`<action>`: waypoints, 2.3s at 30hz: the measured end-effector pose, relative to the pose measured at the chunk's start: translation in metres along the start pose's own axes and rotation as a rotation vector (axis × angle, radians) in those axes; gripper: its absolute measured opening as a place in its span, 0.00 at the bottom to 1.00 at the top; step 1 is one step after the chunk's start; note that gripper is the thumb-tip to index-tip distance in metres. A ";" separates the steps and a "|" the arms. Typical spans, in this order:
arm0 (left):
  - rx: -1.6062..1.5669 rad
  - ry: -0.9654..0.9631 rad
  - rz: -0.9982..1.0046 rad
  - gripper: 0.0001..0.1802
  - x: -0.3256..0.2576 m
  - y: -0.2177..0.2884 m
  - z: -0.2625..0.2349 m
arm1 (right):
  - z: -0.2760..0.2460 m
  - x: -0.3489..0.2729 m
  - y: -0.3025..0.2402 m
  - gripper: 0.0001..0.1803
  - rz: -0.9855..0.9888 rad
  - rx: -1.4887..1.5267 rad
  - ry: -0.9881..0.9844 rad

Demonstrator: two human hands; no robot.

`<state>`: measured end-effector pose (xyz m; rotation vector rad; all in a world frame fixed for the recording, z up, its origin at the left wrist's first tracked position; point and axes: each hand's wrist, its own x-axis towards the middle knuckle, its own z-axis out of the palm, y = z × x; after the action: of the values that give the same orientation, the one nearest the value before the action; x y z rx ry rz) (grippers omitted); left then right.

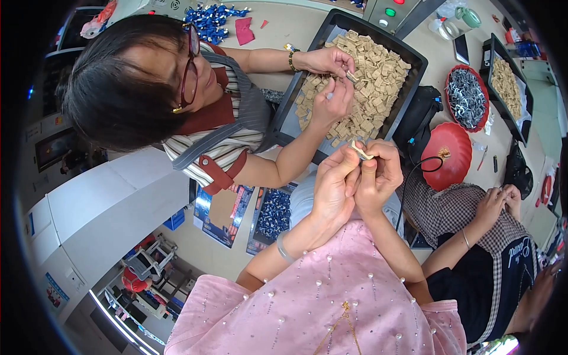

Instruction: The person assembles small plastic shells and metal contacts into electronic components by hand at a factory workbench, using an adhesive applicator to join the parts.

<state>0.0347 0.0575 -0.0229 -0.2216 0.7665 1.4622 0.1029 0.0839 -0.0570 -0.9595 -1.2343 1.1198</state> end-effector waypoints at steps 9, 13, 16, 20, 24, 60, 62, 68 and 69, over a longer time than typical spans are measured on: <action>-0.001 -0.005 -0.001 0.13 -0.002 0.002 -0.001 | 0.002 -0.001 -0.002 0.10 0.013 0.000 -0.003; 0.014 -0.014 0.011 0.14 -0.003 0.002 -0.001 | 0.001 -0.002 -0.002 0.10 0.009 -0.008 -0.001; 0.018 -0.020 0.014 0.13 -0.003 0.001 -0.002 | 0.000 -0.002 -0.001 0.09 0.000 -0.010 -0.003; 0.095 -0.021 -0.007 0.13 -0.003 0.003 -0.001 | 0.000 -0.002 -0.002 0.09 0.003 -0.008 0.002; -0.017 -0.053 0.010 0.13 -0.003 0.002 -0.001 | 0.001 0.000 -0.006 0.10 0.037 0.035 0.002; 0.198 -0.053 0.204 0.13 0.002 0.002 0.000 | -0.004 0.008 -0.009 0.16 0.175 0.231 -0.048; 0.230 -0.039 0.239 0.13 0.002 0.005 0.001 | -0.005 0.009 -0.008 0.15 0.154 0.208 -0.070; 0.677 -0.052 0.565 0.09 0.005 0.019 0.004 | -0.002 0.014 -0.011 0.16 0.114 0.126 -0.069; 0.735 -0.053 0.631 0.09 0.006 0.021 0.005 | -0.002 0.015 -0.011 0.17 0.095 0.117 -0.055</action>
<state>0.0162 0.0682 -0.0168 0.6708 1.3489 1.6406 0.1063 0.0969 -0.0436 -0.9115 -1.1631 1.2868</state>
